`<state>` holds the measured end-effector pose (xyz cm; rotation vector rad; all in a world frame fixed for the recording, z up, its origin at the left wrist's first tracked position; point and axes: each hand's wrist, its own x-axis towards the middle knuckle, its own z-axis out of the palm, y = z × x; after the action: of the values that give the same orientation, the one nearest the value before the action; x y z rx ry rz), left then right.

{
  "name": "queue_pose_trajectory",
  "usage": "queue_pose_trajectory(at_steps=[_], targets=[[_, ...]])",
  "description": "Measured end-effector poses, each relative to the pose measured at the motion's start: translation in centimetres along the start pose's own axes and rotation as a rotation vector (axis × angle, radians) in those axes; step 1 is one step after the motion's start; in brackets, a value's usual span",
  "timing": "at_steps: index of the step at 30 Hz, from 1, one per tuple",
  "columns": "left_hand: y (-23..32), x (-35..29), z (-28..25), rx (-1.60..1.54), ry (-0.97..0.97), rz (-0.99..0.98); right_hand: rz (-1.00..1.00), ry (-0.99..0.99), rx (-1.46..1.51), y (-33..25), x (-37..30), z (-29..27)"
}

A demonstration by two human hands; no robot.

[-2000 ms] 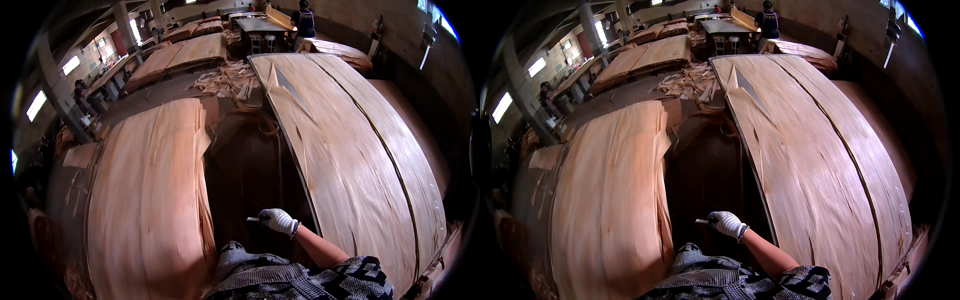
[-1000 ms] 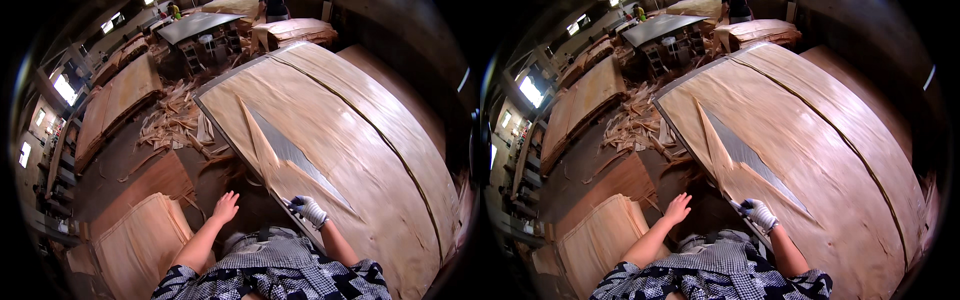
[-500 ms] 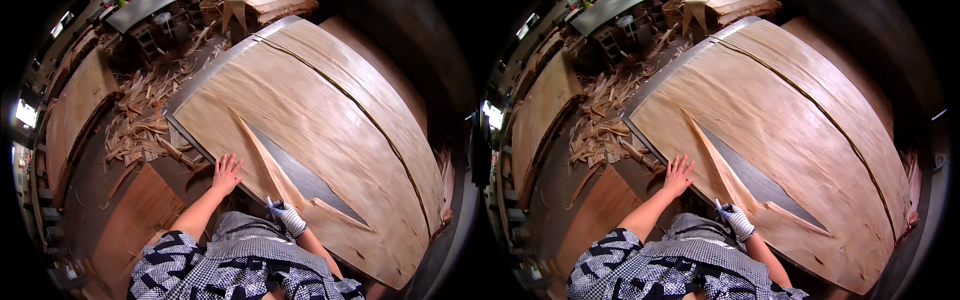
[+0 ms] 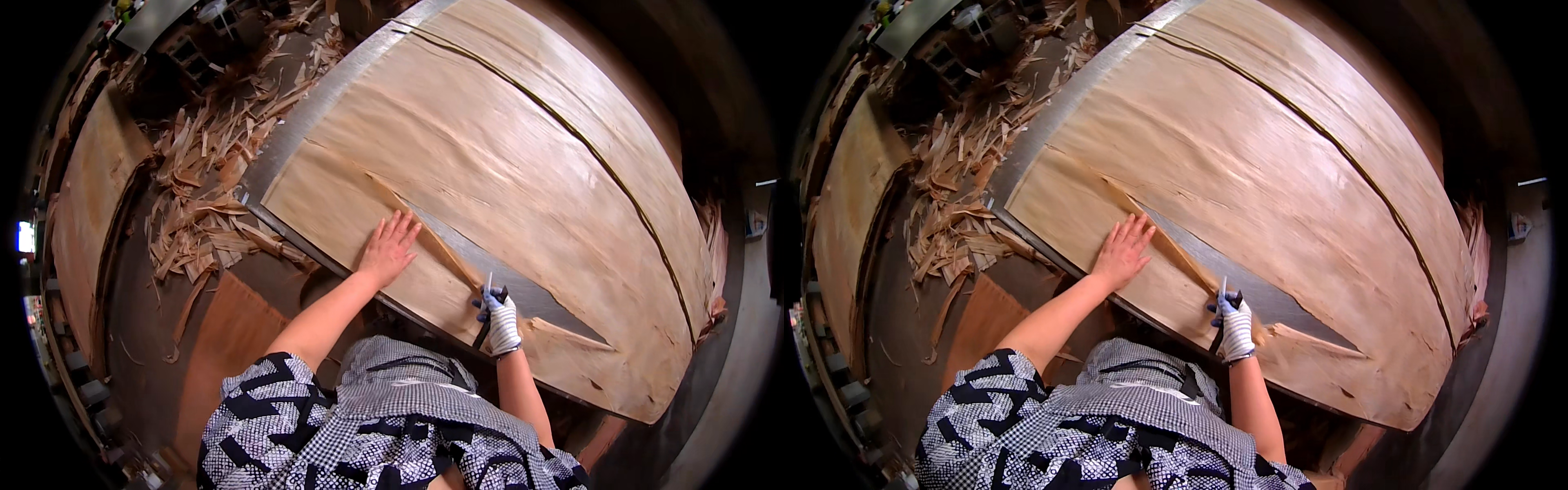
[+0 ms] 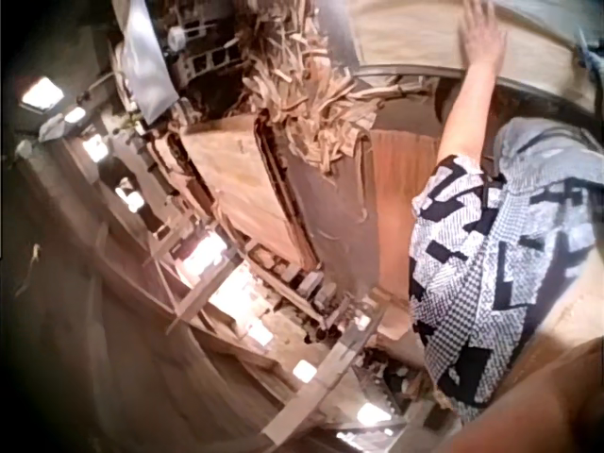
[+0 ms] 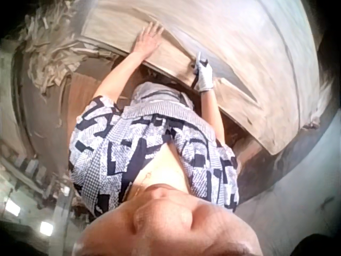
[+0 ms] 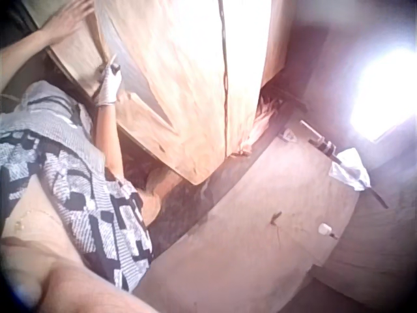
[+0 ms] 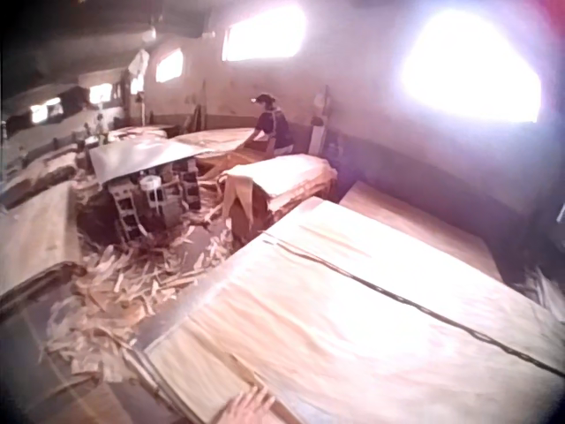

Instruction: The person repairs thin wood veneer sheets by applying adhesive tape over cracks, peeling away damaged layers, and smoothing down replacement patches using a small handheld tool.

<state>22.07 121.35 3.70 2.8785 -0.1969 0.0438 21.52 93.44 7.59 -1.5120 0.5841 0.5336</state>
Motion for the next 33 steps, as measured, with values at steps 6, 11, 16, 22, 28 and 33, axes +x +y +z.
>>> queue_pose_trajectory(at_steps=[6,11,16,22,28,33], targets=[[0.3,0.0,0.3,0.056,-0.017,0.016,-0.400,0.222,-0.148,-1.1,1.8,-0.9],[1.0,2.5,-0.9,0.042,-0.128,-0.094,-0.330,0.055,-0.120,-3.3,-0.7,-0.9],[0.7,3.3,0.0,-0.025,-0.033,-0.023,-0.103,-0.093,-0.358,-1.1,-1.1,-0.7],[0.6,3.1,0.2,-0.058,-0.018,0.088,-0.132,0.098,-0.165,-0.1,4.1,-3.5],[4.6,3.5,1.0,-0.064,-0.149,0.413,-0.146,0.132,-0.116,-0.2,4.6,-3.5],[6.7,3.9,2.9,-0.114,-0.210,0.426,-0.162,0.021,-0.115,-0.2,0.9,-3.5]])
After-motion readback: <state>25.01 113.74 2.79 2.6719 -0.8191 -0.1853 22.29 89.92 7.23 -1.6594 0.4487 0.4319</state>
